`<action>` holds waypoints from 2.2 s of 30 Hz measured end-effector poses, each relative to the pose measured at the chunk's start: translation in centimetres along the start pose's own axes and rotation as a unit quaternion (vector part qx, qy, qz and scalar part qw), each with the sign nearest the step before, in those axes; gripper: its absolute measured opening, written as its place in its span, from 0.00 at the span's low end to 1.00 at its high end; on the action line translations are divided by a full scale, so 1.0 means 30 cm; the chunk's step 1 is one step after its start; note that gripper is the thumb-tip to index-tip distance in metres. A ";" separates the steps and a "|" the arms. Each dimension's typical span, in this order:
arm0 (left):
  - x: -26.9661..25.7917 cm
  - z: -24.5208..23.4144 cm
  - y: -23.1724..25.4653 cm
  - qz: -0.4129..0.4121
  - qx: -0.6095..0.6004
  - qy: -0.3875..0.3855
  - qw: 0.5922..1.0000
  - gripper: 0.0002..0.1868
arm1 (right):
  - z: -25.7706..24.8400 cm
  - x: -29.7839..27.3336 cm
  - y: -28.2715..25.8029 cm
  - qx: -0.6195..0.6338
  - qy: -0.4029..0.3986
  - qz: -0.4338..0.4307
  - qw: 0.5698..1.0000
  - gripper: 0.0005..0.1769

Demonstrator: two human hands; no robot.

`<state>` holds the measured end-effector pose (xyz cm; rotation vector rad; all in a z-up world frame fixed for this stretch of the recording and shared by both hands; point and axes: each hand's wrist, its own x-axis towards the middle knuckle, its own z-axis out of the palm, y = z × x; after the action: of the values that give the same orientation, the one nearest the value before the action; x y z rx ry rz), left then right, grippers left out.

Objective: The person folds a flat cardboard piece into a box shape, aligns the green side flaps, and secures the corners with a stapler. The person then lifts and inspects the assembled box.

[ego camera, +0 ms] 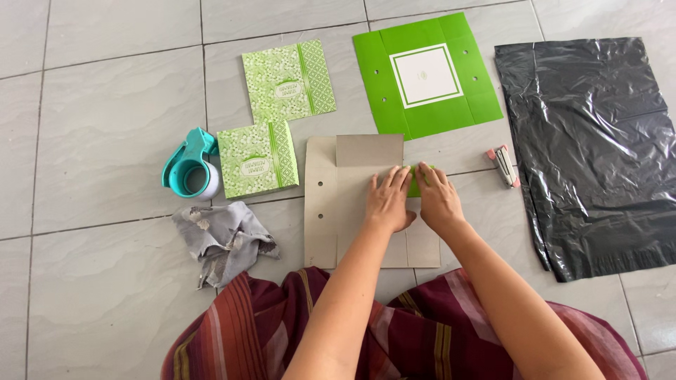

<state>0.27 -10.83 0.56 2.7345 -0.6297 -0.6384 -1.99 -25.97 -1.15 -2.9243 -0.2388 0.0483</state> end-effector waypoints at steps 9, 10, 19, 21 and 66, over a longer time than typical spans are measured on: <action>0.082 0.121 0.053 -0.065 0.114 0.098 0.987 0.47 | 0.012 -0.014 0.013 -0.072 -0.001 -0.023 0.997 0.40; 0.087 0.121 0.048 -0.065 0.098 0.099 0.988 0.45 | 0.007 -0.017 0.012 -0.051 -0.014 -0.009 0.999 0.41; 0.069 0.036 -0.011 -0.042 -0.021 0.025 0.999 0.42 | 0.015 0.013 -0.007 -0.060 -0.003 -0.013 0.998 0.40; 0.049 0.023 -0.086 -0.030 -0.096 0.051 0.994 0.35 | 0.014 0.031 -0.022 -0.071 -0.042 0.011 0.996 0.41; 0.062 0.111 0.055 -0.109 -0.028 0.139 0.984 0.33 | -0.022 0.007 0.034 0.062 0.000 0.042 0.997 0.31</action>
<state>-0.37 -13.65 -2.43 2.7891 -0.2453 -0.3011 -1.59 -27.06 -0.72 -2.8090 -0.1088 0.0747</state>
